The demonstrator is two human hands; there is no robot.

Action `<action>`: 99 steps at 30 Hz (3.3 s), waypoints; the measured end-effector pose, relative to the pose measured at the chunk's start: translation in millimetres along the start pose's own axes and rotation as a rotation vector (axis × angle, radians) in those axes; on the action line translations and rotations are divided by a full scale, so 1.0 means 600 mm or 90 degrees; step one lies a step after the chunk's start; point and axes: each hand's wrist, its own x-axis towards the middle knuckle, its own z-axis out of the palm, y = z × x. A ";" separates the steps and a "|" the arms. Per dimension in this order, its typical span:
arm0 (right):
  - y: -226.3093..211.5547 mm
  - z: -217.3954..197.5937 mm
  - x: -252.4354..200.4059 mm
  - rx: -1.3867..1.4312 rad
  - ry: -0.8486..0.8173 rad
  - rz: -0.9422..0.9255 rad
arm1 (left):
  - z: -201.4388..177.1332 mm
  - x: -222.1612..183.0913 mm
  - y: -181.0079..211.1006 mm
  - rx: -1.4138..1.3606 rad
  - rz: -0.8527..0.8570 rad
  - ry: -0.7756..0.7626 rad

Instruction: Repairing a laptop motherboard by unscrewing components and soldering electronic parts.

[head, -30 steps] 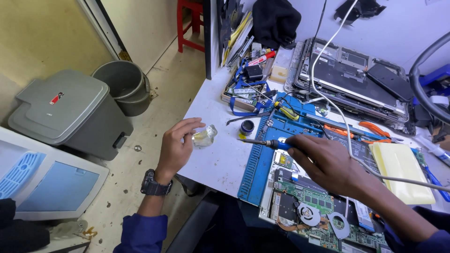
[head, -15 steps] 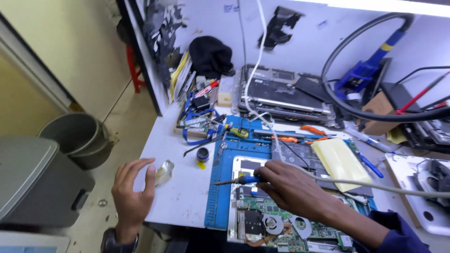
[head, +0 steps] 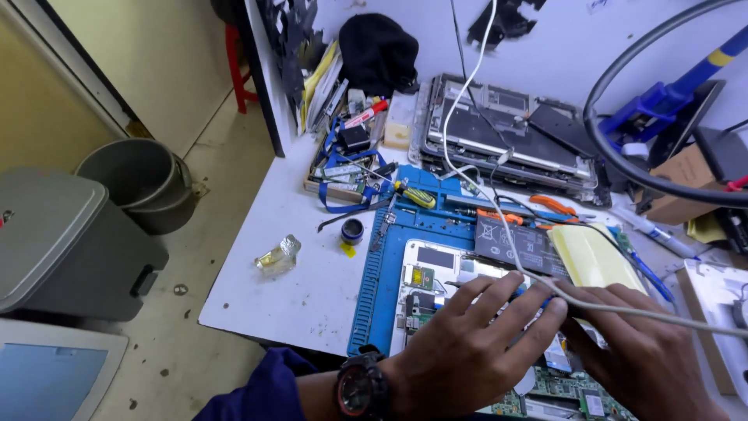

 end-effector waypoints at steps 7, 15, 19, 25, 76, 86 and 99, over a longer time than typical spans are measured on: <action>-0.017 0.023 -0.039 -0.068 0.055 0.037 | 0.040 -0.007 -0.020 0.002 -0.033 -0.071; -0.018 0.039 -0.046 0.091 0.039 0.004 | 0.042 -0.003 -0.040 0.025 -0.121 -0.222; -0.030 0.043 -0.044 0.102 0.028 -0.007 | 0.057 -0.028 -0.045 -0.046 -0.131 -0.265; -0.031 0.062 -0.066 0.050 0.044 -0.017 | 0.062 -0.049 -0.043 -0.062 -0.166 -0.299; -0.075 0.062 -0.048 0.060 0.082 -0.026 | 0.031 -0.062 -0.022 0.019 -0.145 -0.233; -0.075 0.063 -0.047 0.046 0.085 -0.026 | 0.038 -0.061 -0.026 0.072 -0.087 -0.150; -0.077 0.056 -0.043 0.000 0.072 -0.017 | 0.033 -0.057 -0.027 0.071 -0.076 -0.161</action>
